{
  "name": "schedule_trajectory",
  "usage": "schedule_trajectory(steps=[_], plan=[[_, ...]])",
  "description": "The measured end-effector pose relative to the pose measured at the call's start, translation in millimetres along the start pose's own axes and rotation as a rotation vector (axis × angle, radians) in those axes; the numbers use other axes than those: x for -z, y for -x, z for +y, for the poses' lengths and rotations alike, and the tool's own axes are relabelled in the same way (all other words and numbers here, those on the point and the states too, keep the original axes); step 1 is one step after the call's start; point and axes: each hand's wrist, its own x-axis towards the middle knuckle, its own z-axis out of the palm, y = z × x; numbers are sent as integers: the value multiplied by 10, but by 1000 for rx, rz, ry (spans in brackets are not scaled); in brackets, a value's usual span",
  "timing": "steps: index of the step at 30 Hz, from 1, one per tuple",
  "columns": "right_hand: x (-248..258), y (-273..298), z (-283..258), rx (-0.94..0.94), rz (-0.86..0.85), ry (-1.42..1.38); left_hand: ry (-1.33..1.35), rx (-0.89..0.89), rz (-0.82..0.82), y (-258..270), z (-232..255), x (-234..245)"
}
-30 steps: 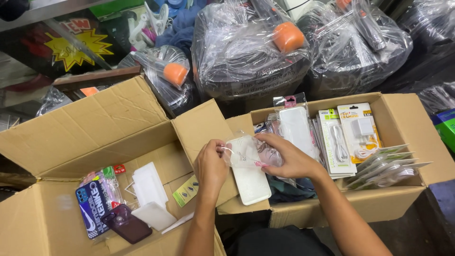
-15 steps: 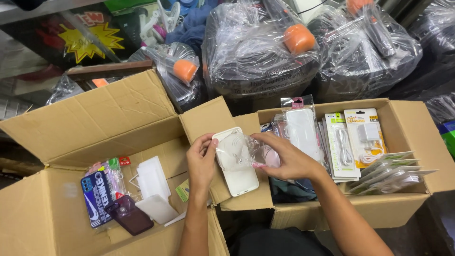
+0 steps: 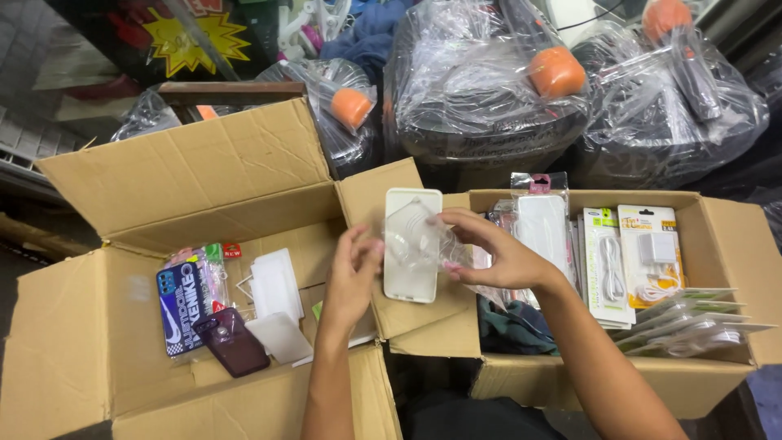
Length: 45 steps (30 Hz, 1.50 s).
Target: Sorting and inspecting phone cases and mobile accessories in cardboard boxes in a stockroom.
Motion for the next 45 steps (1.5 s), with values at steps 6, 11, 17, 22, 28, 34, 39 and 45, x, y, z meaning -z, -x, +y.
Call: schedule_trajectory(steps=[6,11,17,22,28,34,39,45], plan=[[-47,-45,-32,81,-4,-129,4,144,-119,347,-29,19],[-109,31,8,15,57,129,-27,119,-53,477,102,91],[-158,88,-103,26,131,546,-124,64,209,552,164,319],[-206,106,-70,-73,207,703,-224,-6,318,587,347,380],[-160,143,-38,-190,170,661,36,-256,316,658,641,459],[-139,167,-6,-61,170,652,-45,-286,170,688,769,436],[-157,198,11,-101,162,656,-485,-310,301,713,924,321],[-204,196,0,-62,197,600,-621,-273,297,699,987,317]])
